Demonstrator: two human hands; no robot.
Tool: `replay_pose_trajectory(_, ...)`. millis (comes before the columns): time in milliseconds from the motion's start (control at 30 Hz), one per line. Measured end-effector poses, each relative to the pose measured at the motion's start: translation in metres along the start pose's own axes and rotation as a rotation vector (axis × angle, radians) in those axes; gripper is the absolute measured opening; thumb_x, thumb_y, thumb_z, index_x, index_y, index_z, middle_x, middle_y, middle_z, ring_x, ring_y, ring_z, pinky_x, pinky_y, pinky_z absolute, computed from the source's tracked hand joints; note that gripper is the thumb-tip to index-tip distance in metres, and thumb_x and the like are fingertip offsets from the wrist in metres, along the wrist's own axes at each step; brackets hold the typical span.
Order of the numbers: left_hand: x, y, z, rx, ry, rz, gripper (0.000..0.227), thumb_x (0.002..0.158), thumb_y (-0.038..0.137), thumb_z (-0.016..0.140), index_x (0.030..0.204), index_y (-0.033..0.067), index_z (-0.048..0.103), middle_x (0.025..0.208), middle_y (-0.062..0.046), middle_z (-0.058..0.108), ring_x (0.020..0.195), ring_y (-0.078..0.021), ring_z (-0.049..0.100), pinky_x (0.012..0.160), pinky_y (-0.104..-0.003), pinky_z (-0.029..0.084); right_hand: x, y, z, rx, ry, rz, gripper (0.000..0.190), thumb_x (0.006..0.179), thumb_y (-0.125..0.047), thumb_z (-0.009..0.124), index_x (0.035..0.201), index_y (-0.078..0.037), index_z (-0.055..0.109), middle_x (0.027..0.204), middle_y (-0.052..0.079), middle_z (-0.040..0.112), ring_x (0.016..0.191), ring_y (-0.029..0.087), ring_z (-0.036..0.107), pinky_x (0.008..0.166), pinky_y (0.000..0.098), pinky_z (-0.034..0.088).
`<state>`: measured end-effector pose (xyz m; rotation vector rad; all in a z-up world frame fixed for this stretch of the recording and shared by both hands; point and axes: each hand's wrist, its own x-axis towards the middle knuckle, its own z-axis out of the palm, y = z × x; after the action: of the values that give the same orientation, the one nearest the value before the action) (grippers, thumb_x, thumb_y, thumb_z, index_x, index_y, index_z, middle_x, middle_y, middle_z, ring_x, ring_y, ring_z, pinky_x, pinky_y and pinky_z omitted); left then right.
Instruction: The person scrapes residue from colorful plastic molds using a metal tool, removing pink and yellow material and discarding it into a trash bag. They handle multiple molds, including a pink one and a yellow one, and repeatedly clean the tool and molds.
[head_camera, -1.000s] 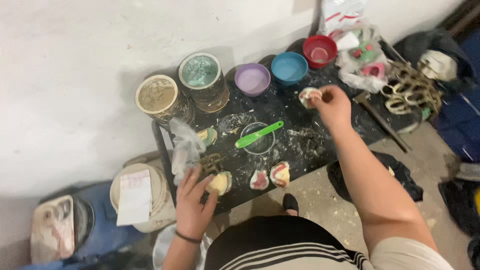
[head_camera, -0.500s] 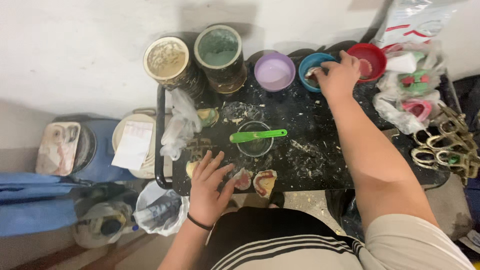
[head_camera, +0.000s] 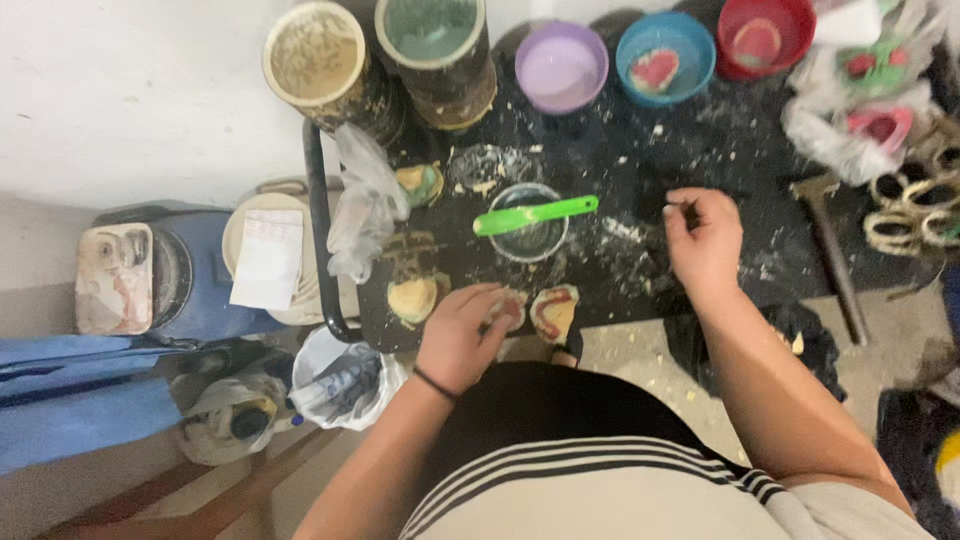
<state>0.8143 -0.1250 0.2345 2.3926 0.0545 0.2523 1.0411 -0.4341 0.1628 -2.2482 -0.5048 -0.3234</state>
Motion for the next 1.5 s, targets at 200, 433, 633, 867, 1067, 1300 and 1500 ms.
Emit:
replay_pose_trajectory(200,0.002,0.001,0.015,0.121,-0.374,-0.064,0.082,0.082,0.020,0.085,0.152,0.0024,0.047,0.146,-0.027,0.055,0.138,-0.0431,0.053,0.121,-0.051,0.038,-0.066,-0.075,0.013,0.246,-0.294,0.114,0.015,0.091,-0.016,0.081,0.105,-0.015,0.080,0.103,0.010,0.079,0.104,0.033,0.074,0.095,0.0407,0.054)
replay_pose_trajectory(433,0.000,-0.034,0.039,0.247,-0.257,0.192,0.090,0.068,0.018,0.092,0.147,0.0000,0.052,0.138,-0.024,0.062,0.128,-0.0397,0.060,0.115,-0.049,0.041,-0.071,-0.120,0.024,0.022,-0.529,-0.063,0.037,0.091,-0.026,0.077,0.126,-0.016,0.076,0.108,0.019,0.071,0.102,0.046,0.071,0.087,0.0544,0.056)
replay_pose_trajectory(633,0.001,-0.035,0.034,0.232,-0.270,0.179,0.078,0.074,0.018,0.076,0.148,0.0065,0.054,0.132,-0.018,0.066,0.121,-0.0368,0.061,0.108,-0.046,0.045,-0.080,-0.097,0.023,0.067,-0.513,0.023,0.028,0.092,-0.023,0.076,0.119,-0.017,0.078,0.107,0.012,0.074,0.103,0.041,0.072,0.089,0.0489,0.058)
replay_pose_trajectory(867,0.002,-0.054,0.042,0.180,-0.271,0.254,0.079,0.070,0.008,0.076,0.145,0.0017,0.052,0.126,-0.020,0.066,0.118,-0.0355,0.065,0.108,-0.046,0.046,-0.040,-0.068,-0.025,0.053,-0.203,0.065,0.017,0.090,-0.017,0.083,0.107,-0.016,0.081,0.103,0.012,0.076,0.104,0.037,0.072,0.094,0.0466,0.055)
replay_pose_trajectory(1067,0.000,-0.048,0.045,0.220,-0.226,0.202,0.088,0.066,0.011,0.084,0.147,0.0053,0.050,0.125,-0.018,0.063,0.119,-0.0354,0.064,0.105,-0.045,0.049,0.083,-0.047,-0.013,-0.188,0.068,-0.069,0.021,0.097,-0.022,0.088,0.117,-0.019,0.081,0.110,0.003,0.073,0.105,0.025,0.072,0.094,0.0373,0.055)
replay_pose_trajectory(1300,0.014,-0.004,0.001,0.050,-0.258,0.119,0.074,0.070,0.009,0.079,0.141,0.0056,0.056,0.137,-0.017,0.059,0.115,-0.0402,0.060,0.097,-0.048,0.050,0.209,-0.080,0.077,-0.179,0.025,-0.371,0.031,0.089,-0.004,0.071,0.119,-0.006,0.078,0.112,0.018,0.071,0.101,0.043,0.062,0.087,0.0521,0.050)
replay_pose_trajectory(1500,0.007,0.002,-0.015,0.016,-0.166,0.078,0.069,0.079,0.015,0.079,0.144,0.0074,0.057,0.141,-0.019,0.058,0.119,-0.0408,0.060,0.097,-0.051,0.053,0.232,-0.059,0.135,-0.358,-0.072,-0.414,0.026,0.084,-0.008,0.074,0.108,-0.014,0.082,0.102,0.009,0.078,0.087,0.034,0.058,0.082,0.0426,0.044)
